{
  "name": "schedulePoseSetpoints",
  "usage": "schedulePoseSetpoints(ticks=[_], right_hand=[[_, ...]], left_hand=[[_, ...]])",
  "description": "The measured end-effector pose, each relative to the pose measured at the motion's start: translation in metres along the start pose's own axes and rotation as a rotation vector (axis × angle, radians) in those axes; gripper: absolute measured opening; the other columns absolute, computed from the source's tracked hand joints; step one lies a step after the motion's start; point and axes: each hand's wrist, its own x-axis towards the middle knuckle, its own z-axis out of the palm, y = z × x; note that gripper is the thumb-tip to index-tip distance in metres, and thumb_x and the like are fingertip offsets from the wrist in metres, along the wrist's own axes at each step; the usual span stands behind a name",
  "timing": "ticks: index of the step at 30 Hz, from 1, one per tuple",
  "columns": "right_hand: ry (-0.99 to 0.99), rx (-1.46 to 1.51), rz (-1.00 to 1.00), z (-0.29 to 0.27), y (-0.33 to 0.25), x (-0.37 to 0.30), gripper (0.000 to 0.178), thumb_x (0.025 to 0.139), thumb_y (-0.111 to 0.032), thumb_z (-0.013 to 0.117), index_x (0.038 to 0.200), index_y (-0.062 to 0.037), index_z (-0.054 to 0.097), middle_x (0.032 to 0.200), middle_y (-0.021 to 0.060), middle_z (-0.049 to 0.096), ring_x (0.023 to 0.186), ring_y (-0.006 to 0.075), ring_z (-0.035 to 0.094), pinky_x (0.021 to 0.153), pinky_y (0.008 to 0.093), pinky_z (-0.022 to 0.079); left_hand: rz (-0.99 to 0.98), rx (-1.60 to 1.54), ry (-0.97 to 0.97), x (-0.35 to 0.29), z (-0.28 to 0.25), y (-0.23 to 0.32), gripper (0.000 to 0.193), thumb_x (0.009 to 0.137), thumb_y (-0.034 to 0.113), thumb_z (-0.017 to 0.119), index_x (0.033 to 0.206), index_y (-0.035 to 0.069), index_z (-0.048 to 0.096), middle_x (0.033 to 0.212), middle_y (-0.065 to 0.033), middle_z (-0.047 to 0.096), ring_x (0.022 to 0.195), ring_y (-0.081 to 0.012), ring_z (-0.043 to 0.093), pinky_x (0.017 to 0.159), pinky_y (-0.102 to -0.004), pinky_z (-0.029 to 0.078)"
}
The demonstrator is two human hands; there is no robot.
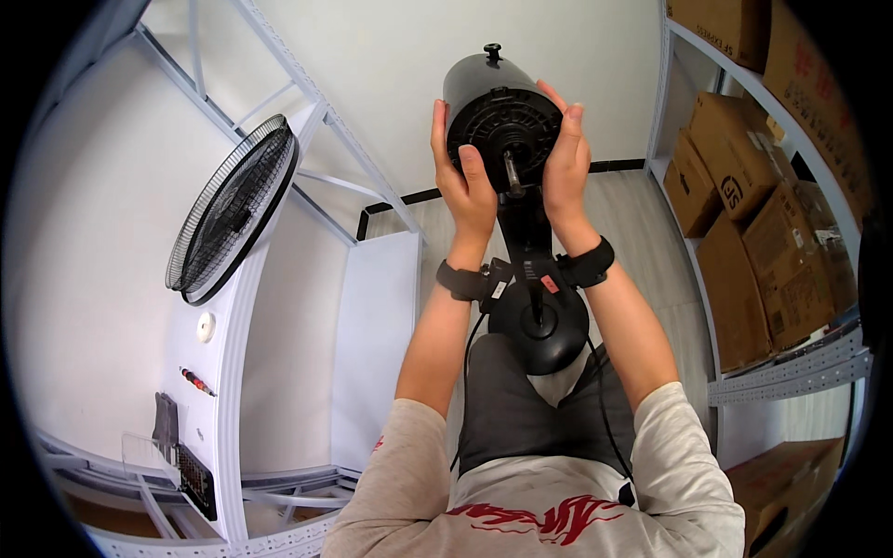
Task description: The person assembles a standing fan by attaching the motor housing to the base, securing the fan head, and tightening the neck with a screwdriver. The person handles the motor, fan head, and base, then uses a screwdriver to fasten the components.
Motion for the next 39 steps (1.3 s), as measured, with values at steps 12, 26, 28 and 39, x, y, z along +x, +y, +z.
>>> schedulePoseSetpoints(ticks=[12, 26, 28, 39], right_hand=[[-0.173, -0.189, -0.124, -0.014, -0.003, 0.006, 0.05, 0.11, -0.038, 0.041, 0.146, -0.0042, 0.049, 0.139, 0.0149, 0.06, 0.125, 0.0239, 0.057, 0.106, 0.0337, 0.042], [0.121, -0.239, -0.329, -0.054, -0.004, -0.058, 0.034, 0.104, -0.019, 0.05, 0.13, -0.0005, 0.058, 0.118, 0.0142, 0.065, 0.116, 0.024, 0.06, 0.102, 0.0394, 0.045], [-0.121, -0.278, -0.465, -0.063, 0.005, -0.099, 0.026, 0.098, -0.016, 0.054, 0.116, 0.001, 0.062, 0.12, 0.017, 0.066, 0.116, 0.0307, 0.06, 0.101, 0.042, 0.045], [-0.888, -0.224, -0.21, 0.144, 0.044, -0.157, 0.044, 0.106, -0.028, 0.039, 0.142, -0.0101, 0.055, 0.149, 0.0153, 0.05, 0.146, 0.0395, 0.033, 0.12, 0.0586, 0.012]], left_hand=[[-0.109, -0.144, -0.093, 0.012, -0.004, -0.009, 0.07, 0.106, 0.05, 0.041, 0.155, 0.001, 0.028, 0.159, -0.0191, 0.033, 0.147, -0.0313, 0.033, 0.12, -0.0402, 0.027], [-0.389, -0.359, -0.132, -0.031, -0.037, -0.002, 0.072, 0.11, 0.044, 0.031, 0.159, -0.002, 0.006, 0.168, -0.0167, 0.01, 0.155, -0.0273, 0.01, 0.125, -0.0381, 0.01], [-0.555, -0.431, -0.119, -0.051, -0.047, 0.006, 0.073, 0.11, 0.048, 0.027, 0.159, -0.002, 0.009, 0.168, -0.0157, 0.011, 0.156, -0.0259, 0.009, 0.125, -0.0382, 0.009], [-0.904, -0.589, 0.133, -0.079, -0.195, 0.088, 0.073, 0.106, 0.052, 0.038, 0.158, 0.002, 0.023, 0.162, -0.01, 0.031, 0.149, -0.0215, 0.031, 0.122, -0.0405, 0.023]])
